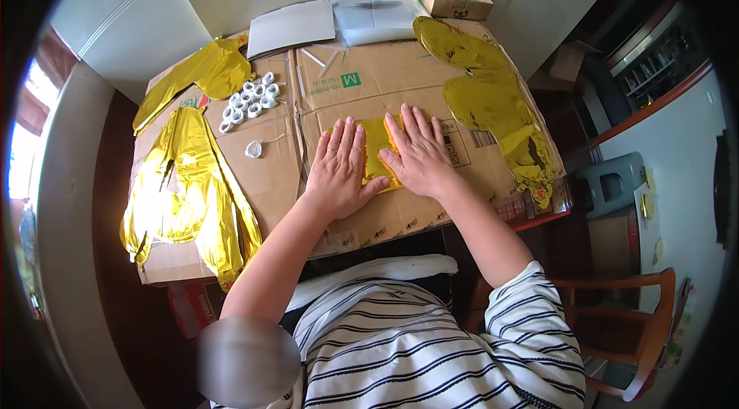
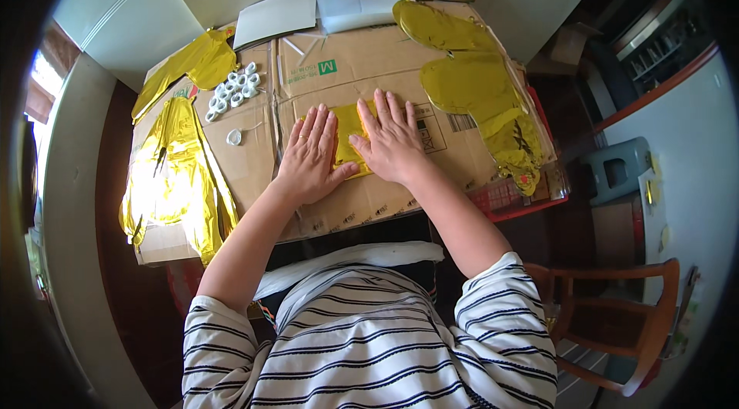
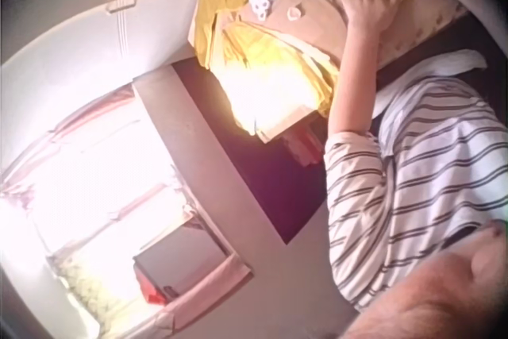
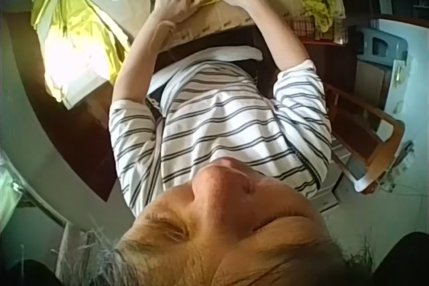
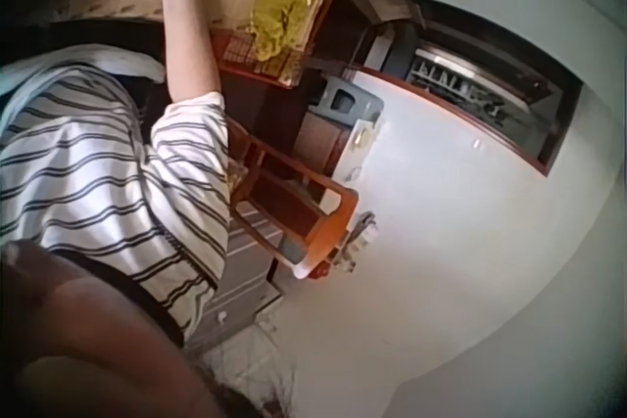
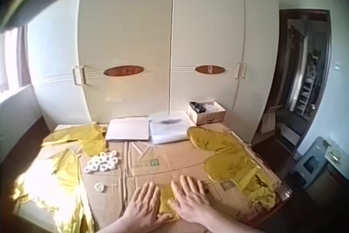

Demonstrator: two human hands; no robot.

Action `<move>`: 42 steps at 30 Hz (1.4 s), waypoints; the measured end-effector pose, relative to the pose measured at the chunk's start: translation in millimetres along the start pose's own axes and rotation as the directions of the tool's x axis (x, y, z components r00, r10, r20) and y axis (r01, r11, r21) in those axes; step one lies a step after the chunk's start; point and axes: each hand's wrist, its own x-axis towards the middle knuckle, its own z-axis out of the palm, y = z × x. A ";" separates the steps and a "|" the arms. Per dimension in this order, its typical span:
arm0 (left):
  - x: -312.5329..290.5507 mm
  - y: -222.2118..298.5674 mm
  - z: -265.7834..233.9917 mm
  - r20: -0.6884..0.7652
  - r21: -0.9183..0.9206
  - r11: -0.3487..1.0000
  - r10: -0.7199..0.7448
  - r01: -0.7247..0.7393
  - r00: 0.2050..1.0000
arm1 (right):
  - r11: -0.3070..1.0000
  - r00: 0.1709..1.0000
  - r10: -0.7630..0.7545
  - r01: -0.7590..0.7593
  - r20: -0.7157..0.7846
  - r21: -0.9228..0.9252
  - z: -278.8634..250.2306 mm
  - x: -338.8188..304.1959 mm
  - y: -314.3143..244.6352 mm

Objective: Folding and placing gold foil balloons into plastic packaging with cardboard inserts.

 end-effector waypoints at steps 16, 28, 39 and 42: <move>-20.0 -39.3 -32.0 -0.229 -0.632 0.763 -0.348 0.132 0.909 | 0.867 0.973 -0.054 0.157 -0.224 0.473 -15.0 7.8 37.3; -5.0 4.7 6.7 -0.190 -0.091 0.991 -0.116 0.100 0.975 | 0.967 0.967 -0.187 0.212 -0.175 0.138 -8.1 0.3 23.9; 12.3 -45.4 -46.0 0.074 -0.707 0.633 -0.379 0.317 0.922 | 0.959 0.973 -0.202 0.219 -0.108 0.181 -20.3 17.1 26.9; 14.6 -75.9 -44.1 0.048 -0.692 0.667 -0.341 0.277 0.939 | 0.970 0.972 -0.216 0.225 -0.093 0.097 -22.4 15.2 20.4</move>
